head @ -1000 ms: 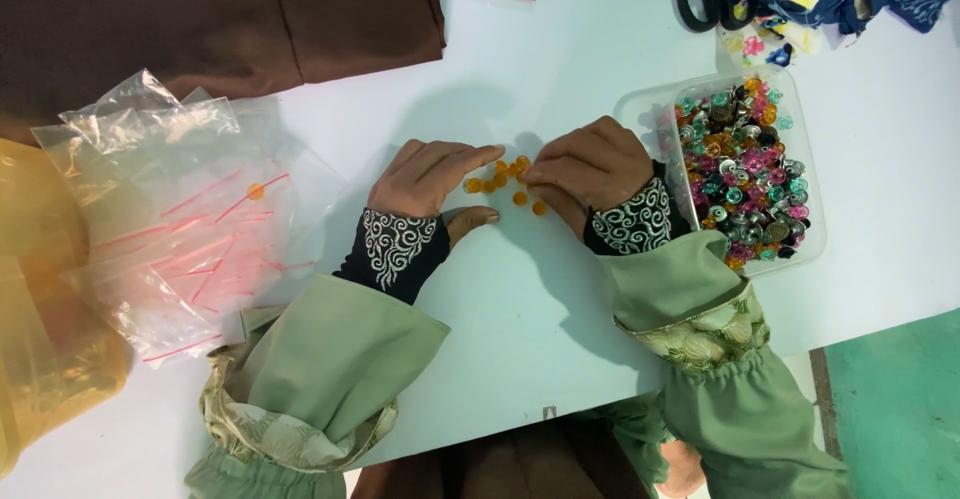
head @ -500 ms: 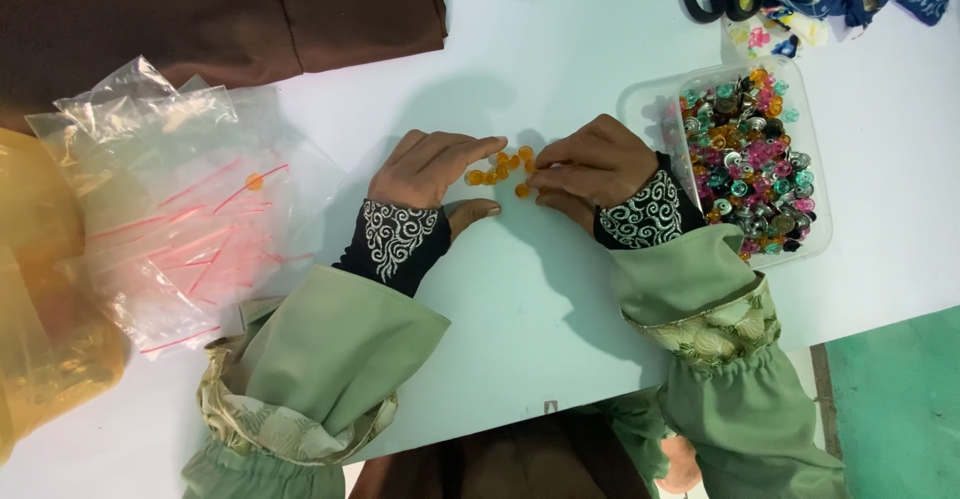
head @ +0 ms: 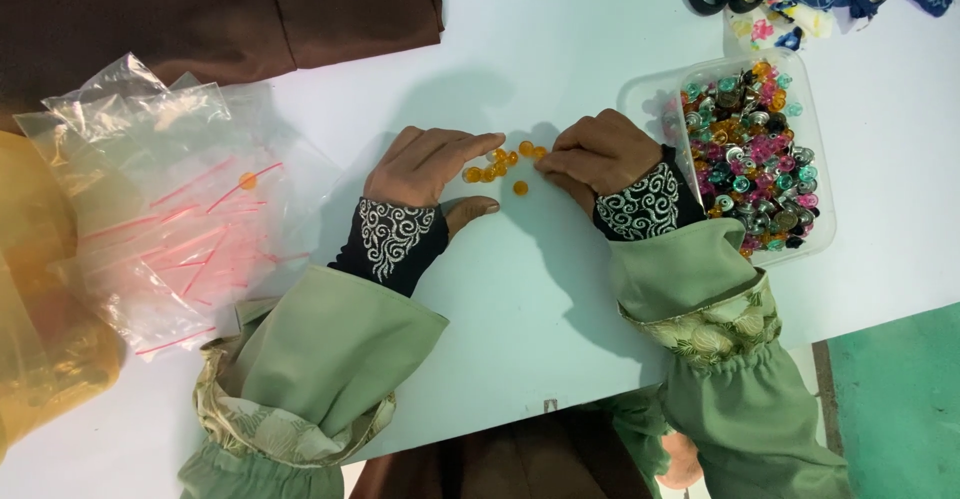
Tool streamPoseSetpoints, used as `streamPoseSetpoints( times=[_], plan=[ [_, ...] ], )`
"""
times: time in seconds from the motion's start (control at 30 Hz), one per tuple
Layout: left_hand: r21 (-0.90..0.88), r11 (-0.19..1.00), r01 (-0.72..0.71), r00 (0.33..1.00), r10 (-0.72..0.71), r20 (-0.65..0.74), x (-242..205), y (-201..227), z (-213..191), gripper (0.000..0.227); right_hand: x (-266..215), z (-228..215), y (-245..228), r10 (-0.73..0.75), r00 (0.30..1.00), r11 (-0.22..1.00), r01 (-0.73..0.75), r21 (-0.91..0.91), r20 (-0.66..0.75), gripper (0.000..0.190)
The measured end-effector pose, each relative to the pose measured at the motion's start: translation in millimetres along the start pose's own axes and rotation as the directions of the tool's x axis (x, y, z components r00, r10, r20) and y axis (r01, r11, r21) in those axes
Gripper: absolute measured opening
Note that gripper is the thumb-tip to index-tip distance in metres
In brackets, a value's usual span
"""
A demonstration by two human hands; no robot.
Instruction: The person picks up colorful buttons from a plastic container by hand, sorts specific flat round buttons onto the table surface, and places them into a small transparent bag.
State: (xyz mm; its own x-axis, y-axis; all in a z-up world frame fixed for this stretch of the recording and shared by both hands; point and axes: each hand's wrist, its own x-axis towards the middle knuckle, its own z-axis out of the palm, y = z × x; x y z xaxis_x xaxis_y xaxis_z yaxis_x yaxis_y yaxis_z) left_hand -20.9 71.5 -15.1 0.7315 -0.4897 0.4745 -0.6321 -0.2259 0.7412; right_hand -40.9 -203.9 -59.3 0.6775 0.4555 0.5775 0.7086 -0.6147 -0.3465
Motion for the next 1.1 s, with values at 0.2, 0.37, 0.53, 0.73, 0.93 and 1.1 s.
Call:
streamPoseSetpoints(
  times=[0.2,0.37,0.53,0.73,0.93,1.1],
  plan=[
    [0.003,1.000,-0.026,1.000,0.026,-0.017,6,14,-5,0.034,29,-28,-41,0.124,0.992,0.989,-0.120,-0.089,0.039,0.014],
    [-0.063,0.997,0.036,0.999,-0.036,-0.011,-6,-8,6,0.051,9,-7,-16,0.109,0.993,0.972,-0.096,-0.216,0.048,0.018],
    [-0.025,1.000,0.003,1.000,-0.003,-0.008,0,2,1,0.045,12,-1,-24,0.100,0.994,0.958,-0.083,-0.275,0.047,0.019],
    [0.206,0.978,0.013,0.997,-0.029,0.075,-6,-7,3,0.058,31,-12,-47,0.150,0.988,0.934,-0.133,-0.331,0.026,0.021],
    [-0.064,0.996,0.054,0.997,-0.058,-0.048,-2,0,4,0.058,23,15,-34,0.035,0.999,0.948,-0.033,-0.318,0.003,0.021],
    [0.015,1.000,-0.009,0.995,0.010,-0.097,5,9,-1,0.050,25,31,-35,-0.049,0.999,0.939,0.038,-0.341,-0.023,0.012]
  ],
)
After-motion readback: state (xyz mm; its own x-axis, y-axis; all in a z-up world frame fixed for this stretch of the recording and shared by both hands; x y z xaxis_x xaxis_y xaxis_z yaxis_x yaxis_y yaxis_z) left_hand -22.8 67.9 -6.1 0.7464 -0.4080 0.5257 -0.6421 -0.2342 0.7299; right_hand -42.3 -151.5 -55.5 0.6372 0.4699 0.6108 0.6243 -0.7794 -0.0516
